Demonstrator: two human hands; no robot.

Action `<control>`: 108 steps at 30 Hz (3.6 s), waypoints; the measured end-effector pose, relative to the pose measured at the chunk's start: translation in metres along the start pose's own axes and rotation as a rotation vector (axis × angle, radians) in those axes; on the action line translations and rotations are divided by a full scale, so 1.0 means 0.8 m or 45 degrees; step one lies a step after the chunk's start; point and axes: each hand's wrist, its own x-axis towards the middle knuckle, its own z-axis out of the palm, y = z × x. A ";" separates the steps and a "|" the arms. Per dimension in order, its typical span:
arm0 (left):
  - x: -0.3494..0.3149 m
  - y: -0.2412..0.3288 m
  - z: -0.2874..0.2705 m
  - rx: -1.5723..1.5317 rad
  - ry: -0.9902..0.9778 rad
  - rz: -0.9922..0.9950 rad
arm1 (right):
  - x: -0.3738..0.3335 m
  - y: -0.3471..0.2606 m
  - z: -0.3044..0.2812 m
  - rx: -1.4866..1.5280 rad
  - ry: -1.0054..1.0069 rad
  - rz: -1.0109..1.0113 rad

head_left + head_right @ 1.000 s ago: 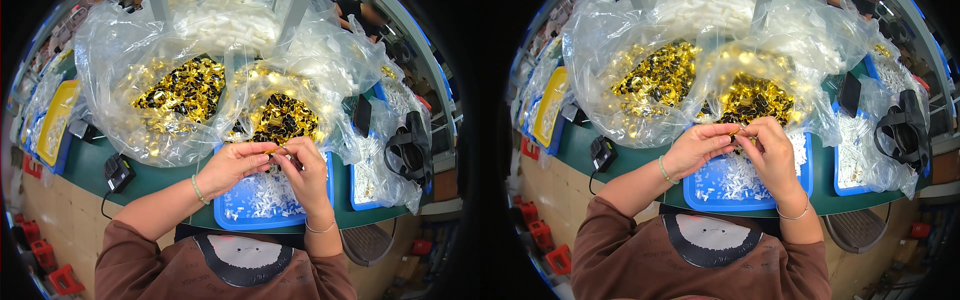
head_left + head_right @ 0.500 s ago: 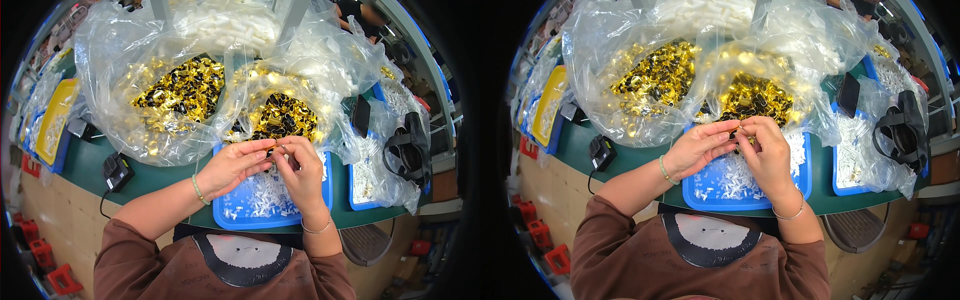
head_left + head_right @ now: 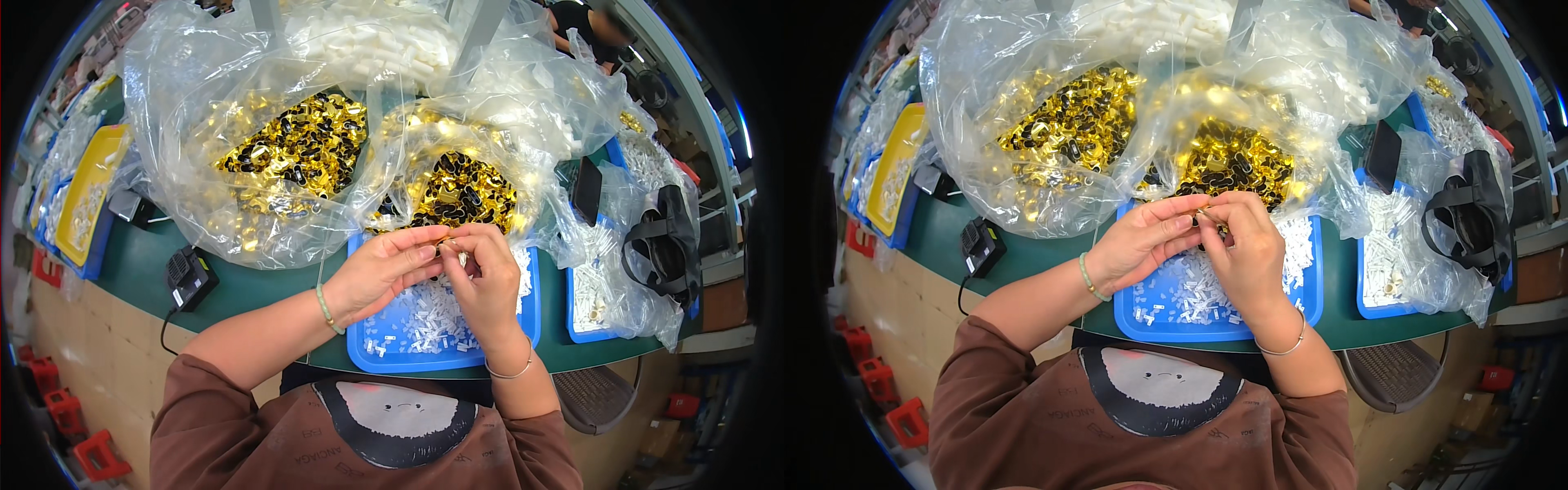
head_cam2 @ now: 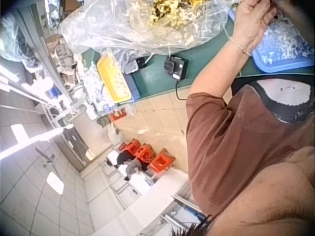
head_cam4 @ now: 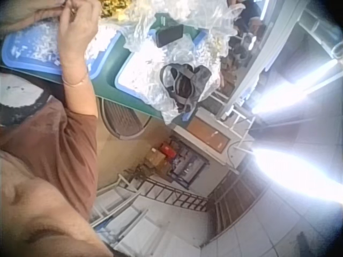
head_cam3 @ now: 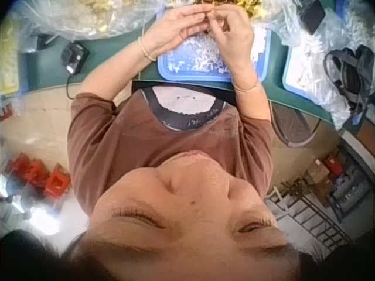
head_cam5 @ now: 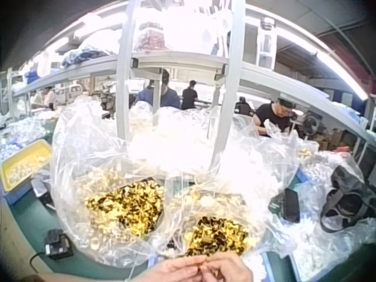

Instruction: The person sits at a workbench and repeatedly picks up small white plastic pieces and gold-colored metal components. They insert the white pieces into the metal components by hand, performing a repetitive assembly task. The person handles the items one at a time, placing the assembled units into a blue tray.

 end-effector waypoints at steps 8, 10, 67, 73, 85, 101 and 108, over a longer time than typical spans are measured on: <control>0.000 -0.002 0.002 0.081 0.002 0.036 | -0.002 -0.001 0.001 0.012 0.011 0.048; -0.003 0.001 0.006 0.091 0.033 0.016 | 0.000 0.000 0.000 0.139 0.019 0.083; -0.004 0.015 0.001 0.230 0.140 -0.068 | 0.007 0.003 -0.023 0.075 -0.288 0.074; -0.004 0.007 -0.006 0.484 0.175 -0.007 | 0.007 0.002 -0.020 0.127 -0.342 0.032; -0.011 0.036 -0.003 0.723 0.224 0.278 | 0.013 0.000 -0.030 0.004 -0.158 0.100; -0.018 0.082 -0.006 1.166 0.482 0.729 | -0.002 0.009 -0.019 -0.275 -0.644 -0.101; -0.011 0.037 0.002 1.397 0.032 0.466 | 0.004 0.016 -0.025 -0.062 -0.508 0.035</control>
